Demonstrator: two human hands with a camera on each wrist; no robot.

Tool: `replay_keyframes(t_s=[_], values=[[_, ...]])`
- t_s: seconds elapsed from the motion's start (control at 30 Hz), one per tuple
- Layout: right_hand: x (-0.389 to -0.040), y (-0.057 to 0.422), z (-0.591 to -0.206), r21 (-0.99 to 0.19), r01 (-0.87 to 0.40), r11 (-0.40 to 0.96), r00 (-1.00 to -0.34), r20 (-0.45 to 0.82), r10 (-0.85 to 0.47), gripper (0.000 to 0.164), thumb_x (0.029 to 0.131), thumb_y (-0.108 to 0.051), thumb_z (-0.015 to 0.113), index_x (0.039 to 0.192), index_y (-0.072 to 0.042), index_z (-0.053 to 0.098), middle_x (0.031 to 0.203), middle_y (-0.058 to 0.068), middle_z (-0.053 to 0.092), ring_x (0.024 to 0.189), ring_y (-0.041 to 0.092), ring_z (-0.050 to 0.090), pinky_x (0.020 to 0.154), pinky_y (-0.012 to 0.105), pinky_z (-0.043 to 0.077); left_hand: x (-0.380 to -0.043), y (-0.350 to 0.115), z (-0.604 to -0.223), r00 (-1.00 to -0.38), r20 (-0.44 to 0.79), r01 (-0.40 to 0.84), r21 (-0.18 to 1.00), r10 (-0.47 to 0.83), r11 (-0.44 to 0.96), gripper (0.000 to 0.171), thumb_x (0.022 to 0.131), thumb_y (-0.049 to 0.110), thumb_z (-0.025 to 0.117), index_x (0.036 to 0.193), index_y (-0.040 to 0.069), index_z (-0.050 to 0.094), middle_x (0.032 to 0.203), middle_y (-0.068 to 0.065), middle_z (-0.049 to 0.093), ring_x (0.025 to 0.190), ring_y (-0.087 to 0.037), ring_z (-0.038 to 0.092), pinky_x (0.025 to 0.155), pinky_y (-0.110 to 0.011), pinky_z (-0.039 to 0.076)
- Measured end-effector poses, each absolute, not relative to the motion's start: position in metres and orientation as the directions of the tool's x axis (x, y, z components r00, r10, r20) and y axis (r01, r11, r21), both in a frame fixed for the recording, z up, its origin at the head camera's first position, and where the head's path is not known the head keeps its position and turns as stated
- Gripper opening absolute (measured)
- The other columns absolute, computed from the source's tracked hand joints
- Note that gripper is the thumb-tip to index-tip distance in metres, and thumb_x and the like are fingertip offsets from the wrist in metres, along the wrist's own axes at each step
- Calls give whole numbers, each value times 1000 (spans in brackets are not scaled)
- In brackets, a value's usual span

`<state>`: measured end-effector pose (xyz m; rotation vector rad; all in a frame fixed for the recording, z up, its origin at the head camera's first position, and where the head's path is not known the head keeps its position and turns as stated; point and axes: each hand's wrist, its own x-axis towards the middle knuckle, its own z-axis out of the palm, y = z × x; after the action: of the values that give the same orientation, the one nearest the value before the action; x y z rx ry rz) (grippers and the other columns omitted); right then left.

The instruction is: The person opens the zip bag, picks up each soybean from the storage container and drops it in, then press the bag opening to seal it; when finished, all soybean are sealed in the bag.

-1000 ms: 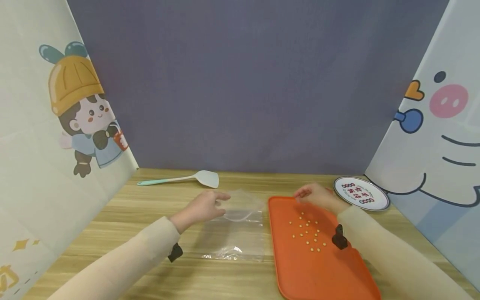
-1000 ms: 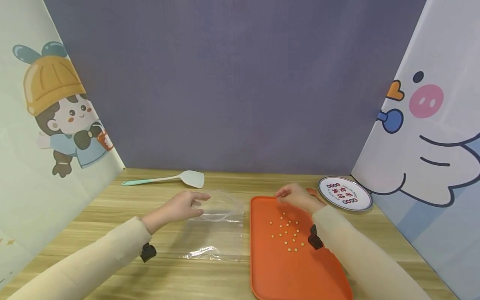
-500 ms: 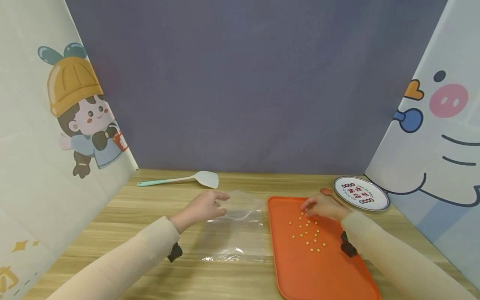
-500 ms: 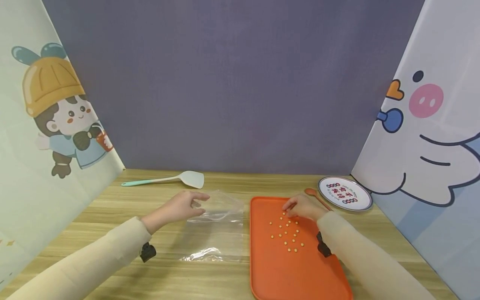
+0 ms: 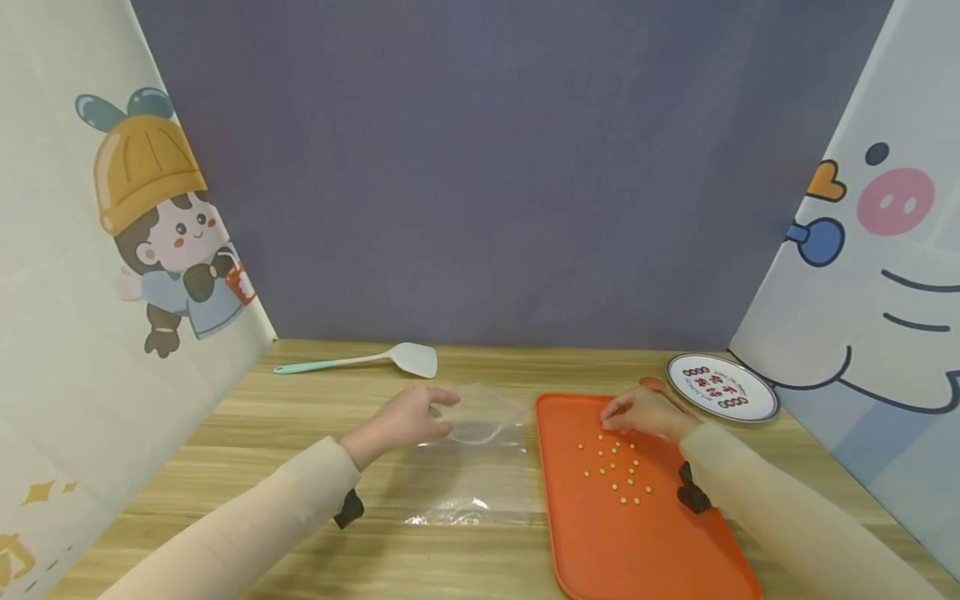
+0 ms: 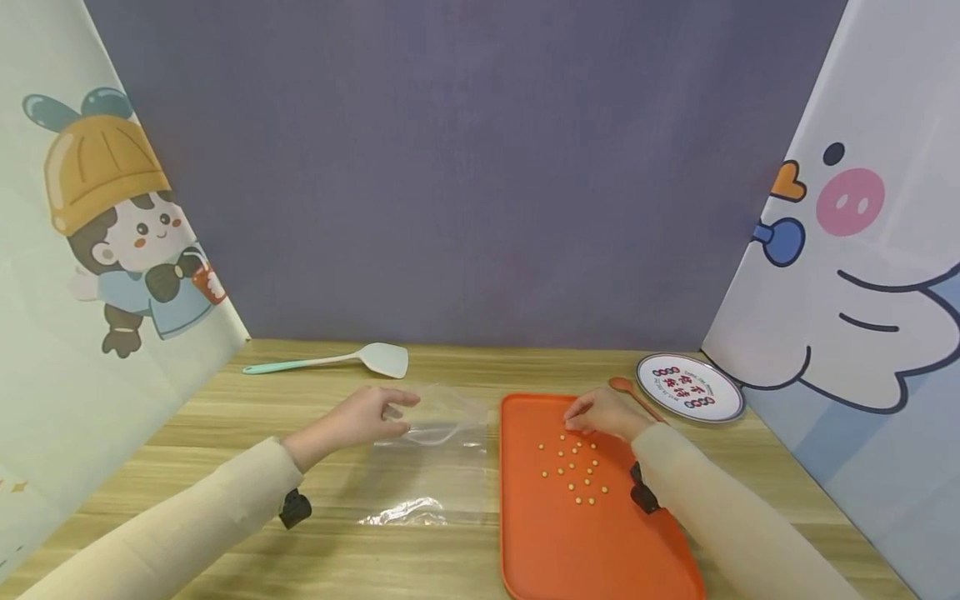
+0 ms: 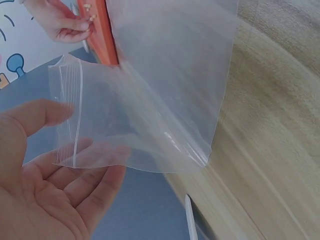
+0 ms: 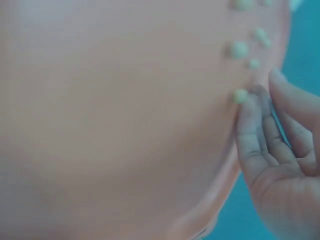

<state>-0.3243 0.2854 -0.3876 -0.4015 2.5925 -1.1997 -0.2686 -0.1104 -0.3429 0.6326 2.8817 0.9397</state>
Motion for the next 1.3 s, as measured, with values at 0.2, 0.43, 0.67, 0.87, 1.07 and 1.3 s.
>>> replay_keyframes(t_s=[0.2, 0.43, 0.67, 0.87, 1.07, 1.3], values=[[-329, 281, -380, -817, -102, 568, -964, -60, -260, 28, 86, -5, 70, 107, 13, 65, 93, 12, 73, 79, 17, 70, 73, 32, 60, -268, -111, -344, -907, 77, 383, 565, 415, 731, 45, 83, 10, 72, 127, 5, 62, 129, -10, 64, 110, -34, 65, 92, -41, 56], [-328, 261, -356, -794, -136, 593, -968, -22, -251, 34, 87, -18, 72, 113, 3, 67, 104, 11, 73, 92, 18, 68, 86, 40, 58, -269, -110, -343, -906, 71, 382, 563, 418, 732, 45, 83, 10, 72, 127, 5, 62, 130, -10, 64, 111, -34, 64, 93, -42, 56], [-322, 223, -335, -858, -143, 493, -951, -18, -308, 31, 88, -18, 71, 114, -2, 68, 112, 15, 70, 100, 27, 67, 93, 49, 54, -268, -109, -340, -906, 74, 387, 543, 416, 745, 45, 82, 10, 73, 125, 5, 63, 128, -10, 64, 109, -33, 65, 94, -42, 55], [-318, 190, -324, -877, -188, 442, -927, 10, -375, 30, 87, -15, 71, 112, 2, 68, 107, 16, 71, 95, 27, 69, 83, 35, 59, -268, -108, -339, -909, 57, 375, 544, 412, 751, 46, 82, 11, 73, 126, 8, 62, 130, -8, 63, 110, -31, 65, 94, -42, 55], [-312, 156, -318, -885, -225, 407, -903, 32, -428, 29, 86, -9, 71, 109, 8, 67, 97, 10, 74, 82, 15, 68, 79, 34, 60, -270, -108, -339, -909, 46, 365, 567, 414, 738, 46, 82, 11, 73, 127, 7, 62, 131, -10, 63, 109, -31, 65, 92, -41, 56], [-312, 132, -320, -875, -253, 413, -887, 39, -460, 22, 85, -7, 72, 103, 6, 71, 91, 11, 75, 73, 14, 66, 77, 42, 60, -272, -108, -337, -904, 48, 368, 591, 424, 718, 46, 82, 10, 74, 126, 5, 63, 129, -11, 64, 106, -27, 67, 91, -38, 57]])
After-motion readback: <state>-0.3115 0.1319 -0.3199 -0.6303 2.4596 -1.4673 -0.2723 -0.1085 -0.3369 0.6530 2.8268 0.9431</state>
